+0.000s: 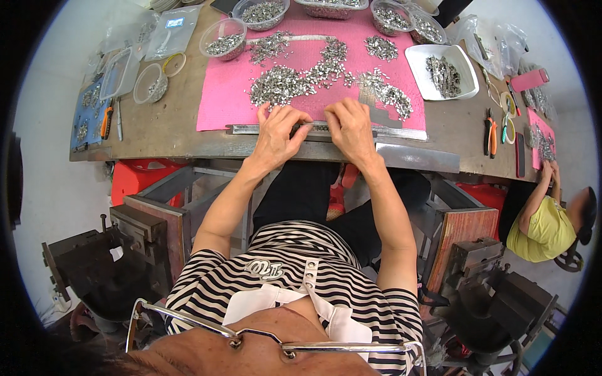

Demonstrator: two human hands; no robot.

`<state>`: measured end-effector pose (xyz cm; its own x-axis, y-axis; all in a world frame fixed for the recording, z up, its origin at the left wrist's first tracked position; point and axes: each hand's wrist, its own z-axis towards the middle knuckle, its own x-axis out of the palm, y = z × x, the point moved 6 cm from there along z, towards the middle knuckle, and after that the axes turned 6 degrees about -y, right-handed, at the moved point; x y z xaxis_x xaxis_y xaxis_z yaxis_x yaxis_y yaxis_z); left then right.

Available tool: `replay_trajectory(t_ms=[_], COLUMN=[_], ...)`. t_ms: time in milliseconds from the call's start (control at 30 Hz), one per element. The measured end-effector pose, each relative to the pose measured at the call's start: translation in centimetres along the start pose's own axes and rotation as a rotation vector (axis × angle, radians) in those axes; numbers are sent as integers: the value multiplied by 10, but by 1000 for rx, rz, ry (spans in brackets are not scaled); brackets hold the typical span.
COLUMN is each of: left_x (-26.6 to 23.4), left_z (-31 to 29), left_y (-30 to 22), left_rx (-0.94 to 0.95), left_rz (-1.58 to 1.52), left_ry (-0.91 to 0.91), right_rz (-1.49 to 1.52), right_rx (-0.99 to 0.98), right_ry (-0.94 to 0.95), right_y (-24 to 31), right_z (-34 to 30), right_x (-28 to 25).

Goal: The person holds a metal fixture on the workbench and inserts small metal pieces from the mat into its slot by hand.

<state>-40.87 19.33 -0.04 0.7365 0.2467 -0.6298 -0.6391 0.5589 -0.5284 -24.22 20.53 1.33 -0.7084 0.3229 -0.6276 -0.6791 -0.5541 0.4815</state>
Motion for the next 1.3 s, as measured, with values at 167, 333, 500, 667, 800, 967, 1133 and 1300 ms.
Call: replay_trajectory(t_ms=[167, 333, 500, 667, 800, 967, 1133, 1300], left_x=[0, 15, 20, 18, 12, 9, 6, 7], left_z=[31, 50, 56, 54, 40, 40, 35, 34], left_y=[23, 37, 30, 30, 39, 37, 34, 33], left_rx=[77, 158, 270, 265, 133, 62, 80, 107], left_rz=[107, 264, 310, 249, 63, 44, 99, 152], left_ry=[-57, 10, 33, 90, 155, 189, 142, 149], right_rz=[-88, -154, -225, -179, 93, 137, 118, 170], right_rx=[76, 66, 69, -9, 99, 103, 55, 131], right_ry=[27, 27, 54, 59, 175, 192, 147, 175], right_y=[-36, -40, -48, -36, -8, 4, 7, -1], right_z=[25, 36, 39, 32, 10, -8, -13, -5], right_x=[13, 29, 38, 26, 6, 0, -1, 1])
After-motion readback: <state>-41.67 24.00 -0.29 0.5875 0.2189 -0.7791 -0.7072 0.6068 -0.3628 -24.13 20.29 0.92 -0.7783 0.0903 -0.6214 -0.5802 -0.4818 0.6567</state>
